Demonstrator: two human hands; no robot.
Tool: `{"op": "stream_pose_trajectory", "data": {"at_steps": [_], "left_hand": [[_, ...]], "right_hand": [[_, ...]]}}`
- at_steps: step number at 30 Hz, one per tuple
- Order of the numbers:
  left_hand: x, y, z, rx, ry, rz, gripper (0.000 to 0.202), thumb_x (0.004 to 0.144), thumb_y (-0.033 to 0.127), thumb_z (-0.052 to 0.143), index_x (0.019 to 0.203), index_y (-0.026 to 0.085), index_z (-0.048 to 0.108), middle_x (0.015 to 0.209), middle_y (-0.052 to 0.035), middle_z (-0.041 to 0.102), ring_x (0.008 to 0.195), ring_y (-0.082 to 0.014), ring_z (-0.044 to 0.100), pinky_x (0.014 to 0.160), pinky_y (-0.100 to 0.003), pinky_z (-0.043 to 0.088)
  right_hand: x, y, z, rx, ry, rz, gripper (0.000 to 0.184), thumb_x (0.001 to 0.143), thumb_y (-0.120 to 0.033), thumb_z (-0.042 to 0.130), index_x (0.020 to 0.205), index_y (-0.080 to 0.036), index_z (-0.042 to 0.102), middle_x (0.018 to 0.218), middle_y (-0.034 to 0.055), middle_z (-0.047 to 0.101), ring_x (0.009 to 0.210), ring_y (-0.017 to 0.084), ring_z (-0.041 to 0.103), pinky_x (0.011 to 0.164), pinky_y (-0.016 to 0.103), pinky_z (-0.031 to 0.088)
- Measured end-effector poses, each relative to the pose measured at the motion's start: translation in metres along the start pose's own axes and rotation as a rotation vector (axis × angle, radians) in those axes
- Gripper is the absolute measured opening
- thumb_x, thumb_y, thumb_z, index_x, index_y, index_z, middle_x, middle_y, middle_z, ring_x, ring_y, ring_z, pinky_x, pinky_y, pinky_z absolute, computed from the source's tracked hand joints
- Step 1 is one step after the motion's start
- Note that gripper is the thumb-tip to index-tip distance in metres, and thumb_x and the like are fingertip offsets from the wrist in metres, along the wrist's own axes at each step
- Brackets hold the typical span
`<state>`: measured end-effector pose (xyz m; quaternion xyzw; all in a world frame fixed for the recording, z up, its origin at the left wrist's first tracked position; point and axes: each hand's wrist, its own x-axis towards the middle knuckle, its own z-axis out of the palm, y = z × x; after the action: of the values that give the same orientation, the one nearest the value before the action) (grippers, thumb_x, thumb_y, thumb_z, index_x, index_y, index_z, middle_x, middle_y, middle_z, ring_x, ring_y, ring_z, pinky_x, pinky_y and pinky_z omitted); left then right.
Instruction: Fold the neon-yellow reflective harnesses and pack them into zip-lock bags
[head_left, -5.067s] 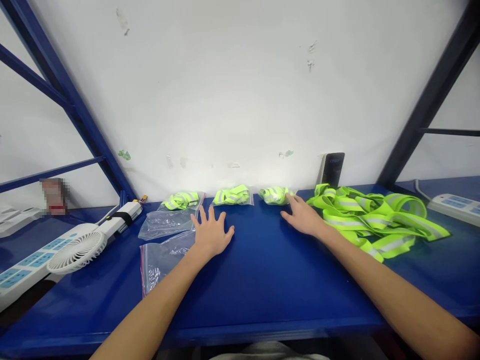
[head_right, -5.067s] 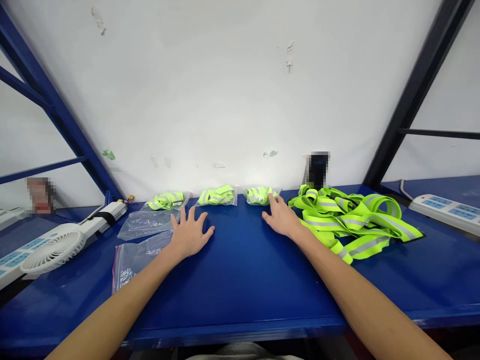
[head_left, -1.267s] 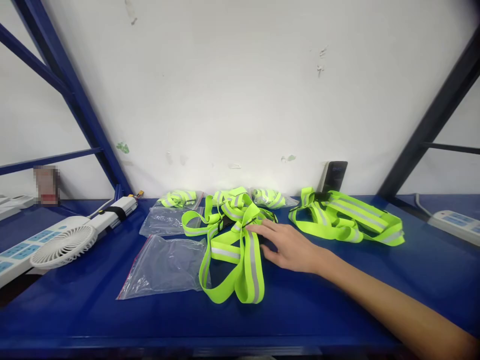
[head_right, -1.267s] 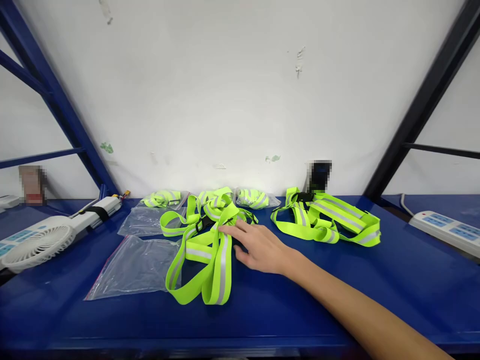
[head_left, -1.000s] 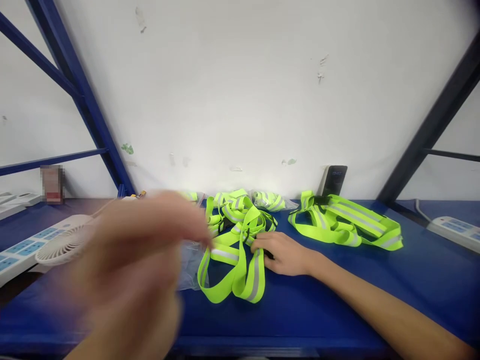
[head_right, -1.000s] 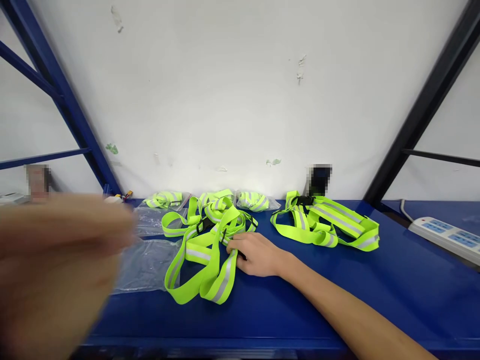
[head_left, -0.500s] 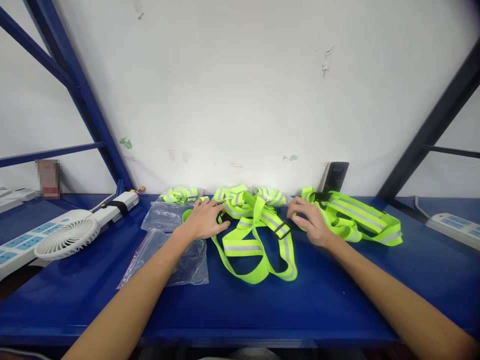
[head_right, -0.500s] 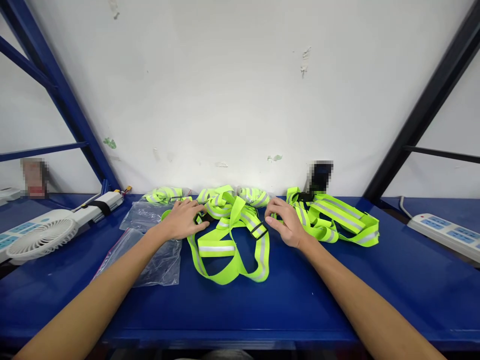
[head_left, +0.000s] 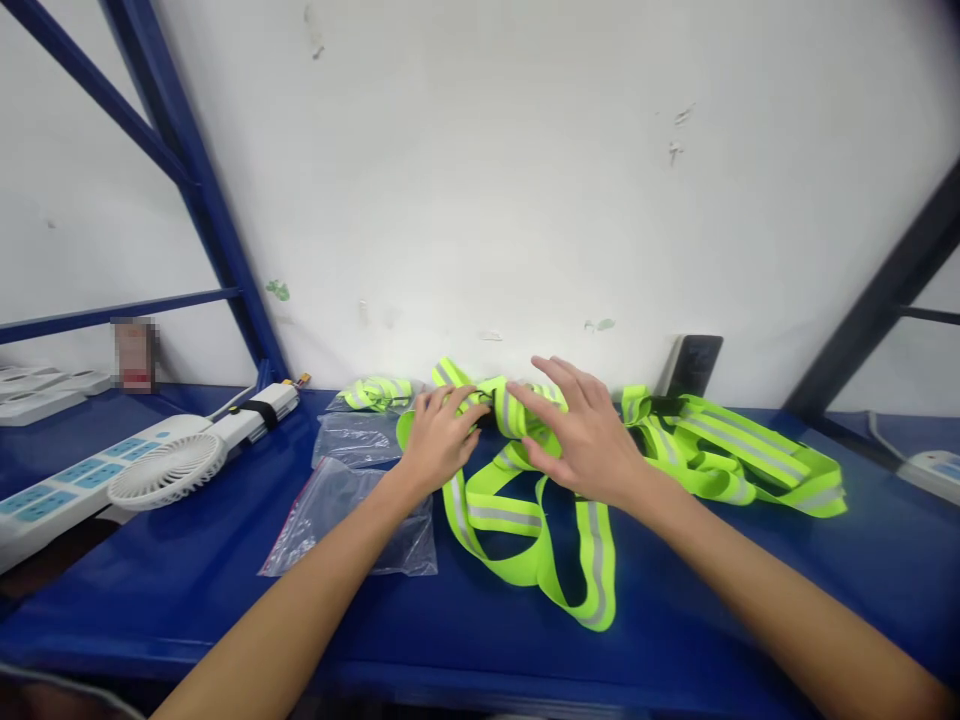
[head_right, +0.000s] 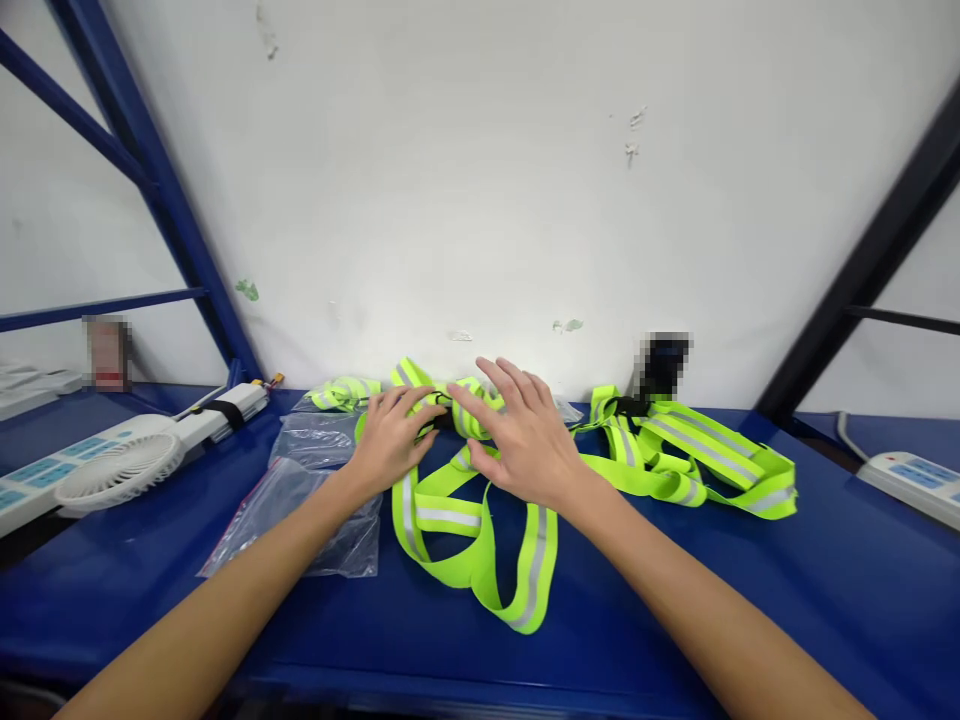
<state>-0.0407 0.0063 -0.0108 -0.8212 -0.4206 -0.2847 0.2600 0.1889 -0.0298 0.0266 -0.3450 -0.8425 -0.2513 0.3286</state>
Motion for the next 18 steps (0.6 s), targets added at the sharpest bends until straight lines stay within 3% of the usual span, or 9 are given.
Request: {"op": "stream_pose_trajectory", "data": {"at_steps": [2, 4, 7, 9, 13, 16, 18], "left_hand": [[0.001, 0.003, -0.003, 0.007, 0.117, 0.049, 0.027, 0.089, 0.023, 0.057, 0.114, 0.026, 0.065, 0.136, -0.0073, 0.059, 0.12, -0.0311, 0.051, 0.091, -0.046, 0.042], [0.001, 0.004, -0.005, 0.019, 0.239, 0.104, 0.024, 0.089, 0.022, 0.058, 0.111, 0.025, 0.066, 0.134, -0.0071, 0.06, 0.119, -0.0294, 0.052, 0.09, -0.043, 0.043], [0.001, 0.003, -0.007, 0.031, 0.391, 0.114, 0.021, 0.086, 0.019, 0.061, 0.105, 0.025, 0.067, 0.129, -0.007, 0.064, 0.116, -0.028, 0.053, 0.09, -0.041, 0.045], [0.001, 0.0, -0.007, 0.023, 0.434, 0.06, 0.02, 0.085, 0.018, 0.062, 0.103, 0.025, 0.068, 0.128, -0.0077, 0.064, 0.116, -0.0281, 0.053, 0.092, -0.042, 0.045], [0.0, -0.008, -0.005, -0.058, 0.365, -0.062, 0.028, 0.085, 0.018, 0.06, 0.112, 0.023, 0.065, 0.132, -0.0088, 0.061, 0.118, -0.0281, 0.049, 0.097, -0.043, 0.044], [0.0, -0.01, -0.003, -0.13, 0.213, -0.072, 0.035, 0.085, 0.021, 0.059, 0.12, 0.024, 0.062, 0.134, -0.0083, 0.059, 0.118, -0.028, 0.048, 0.099, -0.044, 0.043], [0.0, -0.007, -0.003, -0.156, 0.153, -0.07, 0.038, 0.083, 0.022, 0.06, 0.121, 0.025, 0.062, 0.132, -0.0083, 0.06, 0.117, -0.0291, 0.048, 0.099, -0.045, 0.042]], "right_hand": [[0.007, -0.006, -0.001, -0.057, -0.127, 0.018, 0.07, 0.085, -0.042, 0.064, 0.149, -0.03, 0.038, 0.156, 0.014, 0.033, 0.138, 0.042, 0.038, 0.105, 0.059, 0.038], [0.01, -0.014, 0.001, -0.052, -0.216, 0.125, 0.076, 0.085, -0.048, 0.062, 0.152, -0.031, 0.03, 0.153, 0.0143, 0.039, 0.124, 0.039, 0.054, 0.092, 0.052, 0.05], [0.009, -0.022, 0.001, -0.018, -0.242, 0.265, 0.066, 0.09, -0.038, 0.056, 0.151, -0.029, 0.033, 0.138, 0.0114, 0.057, 0.096, 0.029, 0.068, 0.064, 0.035, 0.053], [0.005, -0.018, -0.001, -0.005, -0.186, 0.3, 0.055, 0.09, -0.029, 0.053, 0.144, -0.028, 0.044, 0.121, 0.0078, 0.068, 0.087, 0.025, 0.069, 0.057, 0.03, 0.049], [-0.013, 0.015, -0.006, -0.047, -0.036, 0.425, 0.031, 0.087, -0.021, 0.052, 0.114, -0.023, 0.067, 0.105, 0.0054, 0.073, 0.074, 0.022, 0.067, 0.056, 0.031, 0.047], [-0.022, 0.036, -0.007, -0.119, 0.14, 0.452, 0.029, 0.085, -0.015, 0.051, 0.107, -0.021, 0.069, 0.109, 0.0087, 0.071, 0.091, 0.029, 0.066, 0.067, 0.038, 0.051], [-0.022, 0.034, -0.008, -0.054, 0.258, 0.38, 0.029, 0.087, -0.015, 0.051, 0.11, -0.021, 0.068, 0.112, 0.0112, 0.069, 0.102, 0.03, 0.063, 0.081, 0.043, 0.052]]}}
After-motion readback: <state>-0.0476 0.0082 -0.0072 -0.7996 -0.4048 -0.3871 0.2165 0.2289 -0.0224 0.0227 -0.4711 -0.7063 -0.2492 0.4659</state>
